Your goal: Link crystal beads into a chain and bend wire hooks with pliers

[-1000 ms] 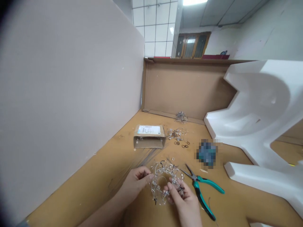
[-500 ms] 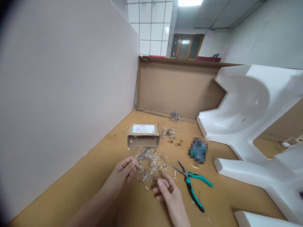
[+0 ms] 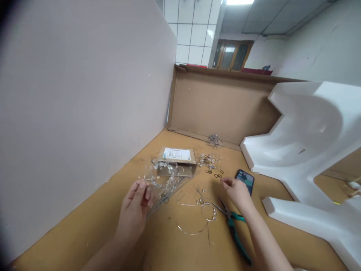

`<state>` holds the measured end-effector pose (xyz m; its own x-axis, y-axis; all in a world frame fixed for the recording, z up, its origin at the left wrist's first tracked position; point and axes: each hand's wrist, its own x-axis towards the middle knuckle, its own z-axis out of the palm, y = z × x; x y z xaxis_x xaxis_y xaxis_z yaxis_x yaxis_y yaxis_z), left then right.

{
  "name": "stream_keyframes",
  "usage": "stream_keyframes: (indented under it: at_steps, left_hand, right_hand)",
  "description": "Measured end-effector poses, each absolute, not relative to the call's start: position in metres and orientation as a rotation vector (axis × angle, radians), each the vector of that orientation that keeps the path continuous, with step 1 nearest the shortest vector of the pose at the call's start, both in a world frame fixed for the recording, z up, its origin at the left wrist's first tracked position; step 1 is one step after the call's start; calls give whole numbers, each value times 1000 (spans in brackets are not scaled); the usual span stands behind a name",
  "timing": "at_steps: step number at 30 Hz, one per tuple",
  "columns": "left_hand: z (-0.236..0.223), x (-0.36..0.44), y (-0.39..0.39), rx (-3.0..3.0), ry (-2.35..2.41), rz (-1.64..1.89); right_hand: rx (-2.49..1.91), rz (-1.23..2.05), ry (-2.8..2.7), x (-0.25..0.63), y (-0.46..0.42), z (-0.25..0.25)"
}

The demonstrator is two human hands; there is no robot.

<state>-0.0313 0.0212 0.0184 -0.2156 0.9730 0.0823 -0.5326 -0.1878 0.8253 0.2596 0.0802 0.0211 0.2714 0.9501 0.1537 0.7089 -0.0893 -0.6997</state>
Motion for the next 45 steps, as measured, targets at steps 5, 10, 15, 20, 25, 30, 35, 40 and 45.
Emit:
stream_keyframes:
  at_steps: [5,10,15,20,25,30,35,40,45]
  left_hand:
    - [27,-44,27,580,682,1869]
    - [28,-44,27,562,688,1866]
    - [28,-42,25,565,664,1841]
    - [28,-43,26,568,681,1846]
    - [31,-39,23,575,712,1791]
    - [31,-36,19,632,720,1747]
    - [27,-36,20,653,725,1719]
    - [25,-35,21,685,724,1688]
    - [23,-34,23,765,844,1651]
  right_hand:
    - [-1871,423,-1825,232,77,7]
    - [-1748,426,-2156,183,69,5]
    - [-1609,306,-2364,116,62,4]
    - [-1684,115,-2361,82,52,-4]
    - [-2008,-45,-2172,141,45,-2]
    - [-2143,-26,-2110,197,39,-2]
    - [-2035,75,-2213,196,27,-16]
    - [-2019,139,-2210,202,16,-21]
    - [-2029,178,-2172,202,17,-18]
